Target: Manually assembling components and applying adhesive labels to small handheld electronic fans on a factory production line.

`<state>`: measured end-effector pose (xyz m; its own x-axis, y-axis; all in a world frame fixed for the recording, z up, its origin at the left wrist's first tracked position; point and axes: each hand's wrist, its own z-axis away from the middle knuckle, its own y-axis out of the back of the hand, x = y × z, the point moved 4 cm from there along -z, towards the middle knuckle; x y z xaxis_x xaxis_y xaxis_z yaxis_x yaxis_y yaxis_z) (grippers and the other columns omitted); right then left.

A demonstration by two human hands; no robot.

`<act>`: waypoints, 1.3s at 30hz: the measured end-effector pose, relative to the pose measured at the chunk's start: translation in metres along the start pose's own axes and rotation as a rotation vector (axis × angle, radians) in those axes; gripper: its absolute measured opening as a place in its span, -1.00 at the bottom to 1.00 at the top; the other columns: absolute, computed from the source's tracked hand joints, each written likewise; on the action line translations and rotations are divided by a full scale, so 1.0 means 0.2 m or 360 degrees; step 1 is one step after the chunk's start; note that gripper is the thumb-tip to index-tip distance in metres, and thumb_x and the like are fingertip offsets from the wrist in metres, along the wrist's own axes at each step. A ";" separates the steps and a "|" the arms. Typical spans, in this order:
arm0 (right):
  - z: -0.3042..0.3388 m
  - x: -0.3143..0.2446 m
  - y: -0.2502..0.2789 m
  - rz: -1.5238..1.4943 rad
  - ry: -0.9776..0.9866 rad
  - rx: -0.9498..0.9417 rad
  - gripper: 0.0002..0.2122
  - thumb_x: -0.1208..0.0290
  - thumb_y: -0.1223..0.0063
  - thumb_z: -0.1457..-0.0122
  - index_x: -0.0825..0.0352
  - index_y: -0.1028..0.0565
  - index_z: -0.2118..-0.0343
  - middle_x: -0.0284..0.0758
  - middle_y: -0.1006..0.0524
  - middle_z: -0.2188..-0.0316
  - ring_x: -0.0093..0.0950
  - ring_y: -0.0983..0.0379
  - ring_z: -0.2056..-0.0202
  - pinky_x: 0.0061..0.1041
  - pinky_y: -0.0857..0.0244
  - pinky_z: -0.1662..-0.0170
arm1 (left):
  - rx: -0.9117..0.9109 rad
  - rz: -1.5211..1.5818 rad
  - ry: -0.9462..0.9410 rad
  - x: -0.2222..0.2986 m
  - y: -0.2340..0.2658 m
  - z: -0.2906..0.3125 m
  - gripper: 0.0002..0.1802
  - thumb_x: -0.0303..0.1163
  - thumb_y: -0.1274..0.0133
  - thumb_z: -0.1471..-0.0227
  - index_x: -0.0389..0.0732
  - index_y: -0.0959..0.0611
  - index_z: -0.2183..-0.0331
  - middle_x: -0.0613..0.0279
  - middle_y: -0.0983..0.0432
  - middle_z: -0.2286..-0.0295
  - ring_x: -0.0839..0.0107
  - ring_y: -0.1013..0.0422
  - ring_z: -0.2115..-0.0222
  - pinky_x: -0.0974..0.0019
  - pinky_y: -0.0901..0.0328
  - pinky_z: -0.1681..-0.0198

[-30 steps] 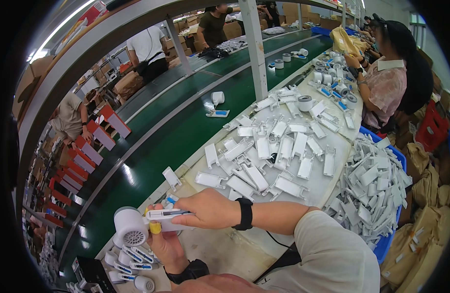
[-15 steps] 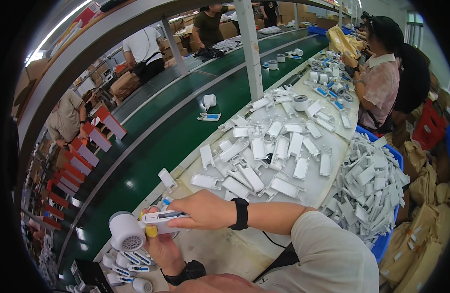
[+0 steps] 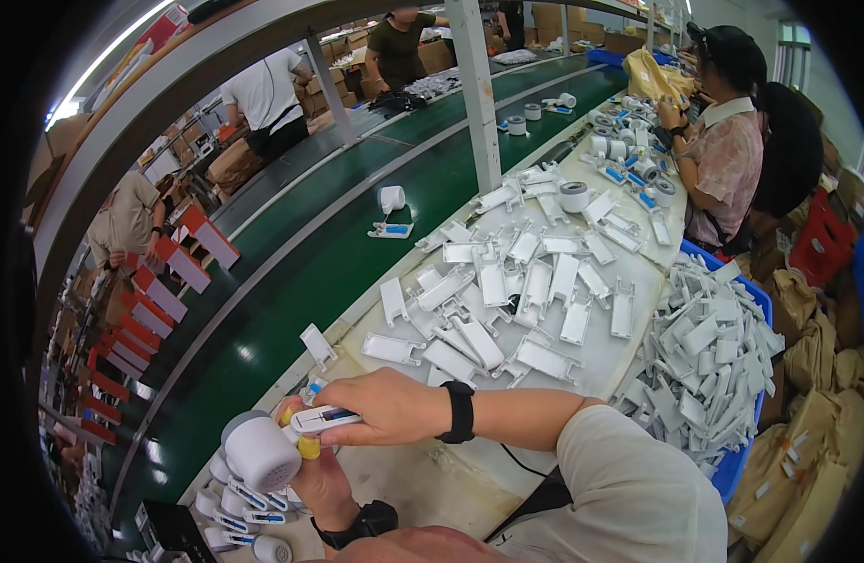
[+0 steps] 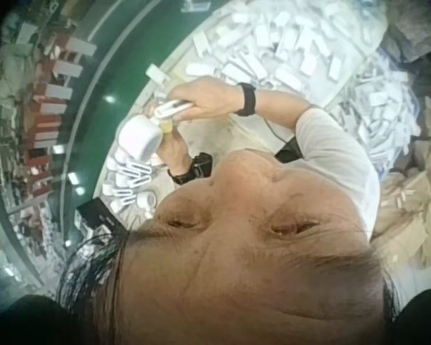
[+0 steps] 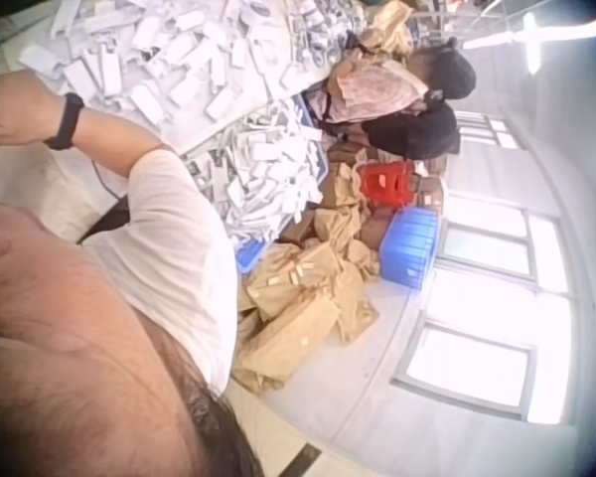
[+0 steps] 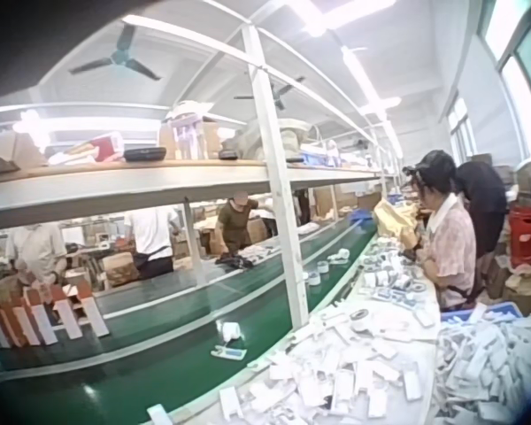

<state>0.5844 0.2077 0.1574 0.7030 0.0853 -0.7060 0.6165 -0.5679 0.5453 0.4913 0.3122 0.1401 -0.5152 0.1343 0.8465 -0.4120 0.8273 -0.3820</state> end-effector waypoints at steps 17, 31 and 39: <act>0.00 -0.03 0.02 -0.0138 0.0139 -0.0012 -0.67 0.13 -0.07 -0.01 0.24 -0.43 0.24 -0.27 -0.48 0.45 -0.24 -0.42 0.46 -0.42 -0.28 0.42 | -0.0100 -0.0133 -0.0095 -0.01 0.00 0.01 -0.51 -0.26 -0.10 0.08 -0.30 -0.40 0.12 0.03 -0.29 0.08 0.20 -0.22 0.04 0.15 -0.08 -0.05; -0.02 0.02 0.00 -0.0467 -0.0095 -0.0312 -0.55 0.07 0.03 -0.09 0.36 -0.31 0.11 -0.19 -0.47 0.40 -0.33 -0.43 0.40 -0.47 -0.27 0.36 | 0.0262 0.0249 -0.0114 0.08 0.11 -0.02 -0.48 -0.06 0.02 0.00 -0.25 -0.35 0.12 0.09 -0.41 0.20 0.17 -0.30 0.08 0.11 -0.12 -0.07; 0.01 -0.03 -0.05 -0.0802 -0.0159 -0.0330 -0.58 0.07 0.04 -0.10 0.41 -0.36 0.22 -0.23 -0.45 0.48 -0.44 -0.36 0.47 -0.53 -0.23 0.40 | 0.0220 0.0337 -0.0123 0.09 0.07 -0.01 -0.49 -0.06 0.03 -0.01 -0.22 -0.34 0.11 0.15 -0.45 0.24 0.17 -0.32 0.10 0.13 -0.12 -0.07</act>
<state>0.5743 0.2119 0.1553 0.2721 0.2211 -0.9365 0.9320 -0.3026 0.1993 0.4775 0.3269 0.1504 -0.6548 0.2501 0.7132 -0.3849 0.7018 -0.5994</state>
